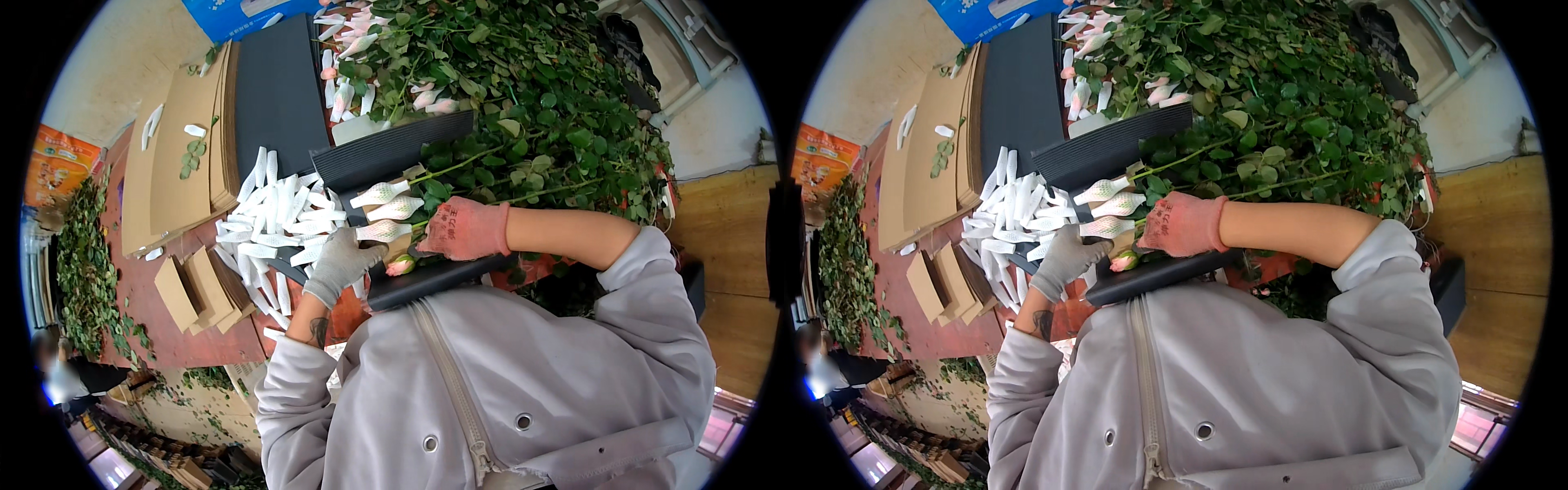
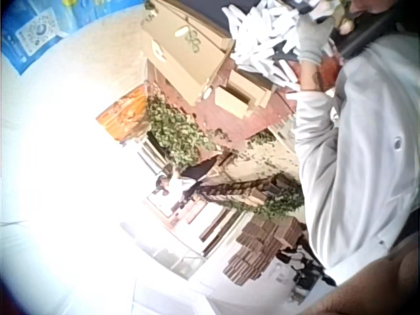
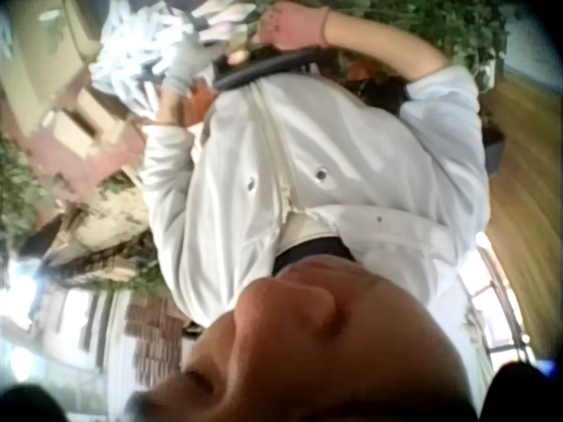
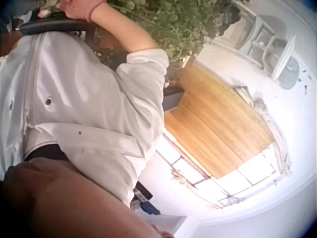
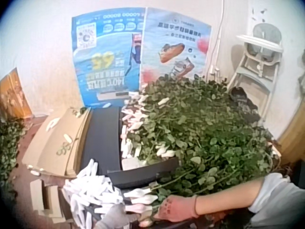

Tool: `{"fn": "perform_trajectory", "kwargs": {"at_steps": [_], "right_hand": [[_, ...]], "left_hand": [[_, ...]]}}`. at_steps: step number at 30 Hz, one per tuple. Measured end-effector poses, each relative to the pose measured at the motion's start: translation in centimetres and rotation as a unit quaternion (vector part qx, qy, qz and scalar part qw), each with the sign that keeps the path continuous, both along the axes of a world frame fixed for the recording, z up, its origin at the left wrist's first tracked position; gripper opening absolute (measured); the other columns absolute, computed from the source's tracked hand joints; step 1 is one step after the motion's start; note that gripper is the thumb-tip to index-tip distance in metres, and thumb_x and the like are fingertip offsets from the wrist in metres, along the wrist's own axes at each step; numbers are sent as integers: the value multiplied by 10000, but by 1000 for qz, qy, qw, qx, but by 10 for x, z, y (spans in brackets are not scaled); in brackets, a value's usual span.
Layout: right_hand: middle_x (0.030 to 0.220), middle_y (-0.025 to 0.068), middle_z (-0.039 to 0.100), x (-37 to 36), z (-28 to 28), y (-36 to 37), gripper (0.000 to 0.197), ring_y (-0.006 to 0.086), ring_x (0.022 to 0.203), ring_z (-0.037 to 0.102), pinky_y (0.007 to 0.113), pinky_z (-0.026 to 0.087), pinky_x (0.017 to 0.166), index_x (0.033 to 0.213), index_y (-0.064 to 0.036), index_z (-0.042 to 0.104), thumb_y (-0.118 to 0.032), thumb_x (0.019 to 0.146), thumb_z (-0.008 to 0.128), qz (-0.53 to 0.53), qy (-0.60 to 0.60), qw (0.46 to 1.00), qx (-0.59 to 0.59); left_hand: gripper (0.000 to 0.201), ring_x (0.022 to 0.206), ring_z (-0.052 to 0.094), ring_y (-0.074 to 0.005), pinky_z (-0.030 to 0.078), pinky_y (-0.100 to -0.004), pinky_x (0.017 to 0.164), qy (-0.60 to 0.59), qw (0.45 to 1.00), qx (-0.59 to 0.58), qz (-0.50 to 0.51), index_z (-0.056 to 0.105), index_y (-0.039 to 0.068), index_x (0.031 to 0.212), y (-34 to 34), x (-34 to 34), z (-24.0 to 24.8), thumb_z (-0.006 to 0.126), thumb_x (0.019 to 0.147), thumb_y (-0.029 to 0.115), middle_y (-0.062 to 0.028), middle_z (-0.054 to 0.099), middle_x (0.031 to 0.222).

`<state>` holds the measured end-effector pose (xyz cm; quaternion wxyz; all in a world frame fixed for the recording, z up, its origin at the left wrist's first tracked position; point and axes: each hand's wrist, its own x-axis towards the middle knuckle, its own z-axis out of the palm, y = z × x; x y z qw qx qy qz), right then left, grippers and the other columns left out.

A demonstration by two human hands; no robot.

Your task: The person organizes pink roses on a workspace, places them into a black protective sleeve, and secures the bundle with cardboard inserts.

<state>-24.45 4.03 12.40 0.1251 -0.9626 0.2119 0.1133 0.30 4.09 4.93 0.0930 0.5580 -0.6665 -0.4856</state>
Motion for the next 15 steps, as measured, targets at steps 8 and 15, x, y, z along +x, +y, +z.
{"fn": "perform_trajectory", "kwargs": {"at_steps": [8,15], "right_hand": [[795,66,647,3,5,-3,128,242,790,652,379,502,631,840,-94,593,-153,837,480,17,43,999,17],[815,21,582,2,2,-7,195,216,754,600,355,466,606,975,-139,603,-237,845,497,58,57,997,-17]], "left_hand": [[221,775,664,-237,510,-348,707,-52,995,-76,-31,698,78,938,26,10,85,611,808,235,-88,689,872],[264,837,651,-264,511,-332,756,129,954,-100,-251,675,67,1041,14,-12,71,561,869,232,-111,684,937]]}}
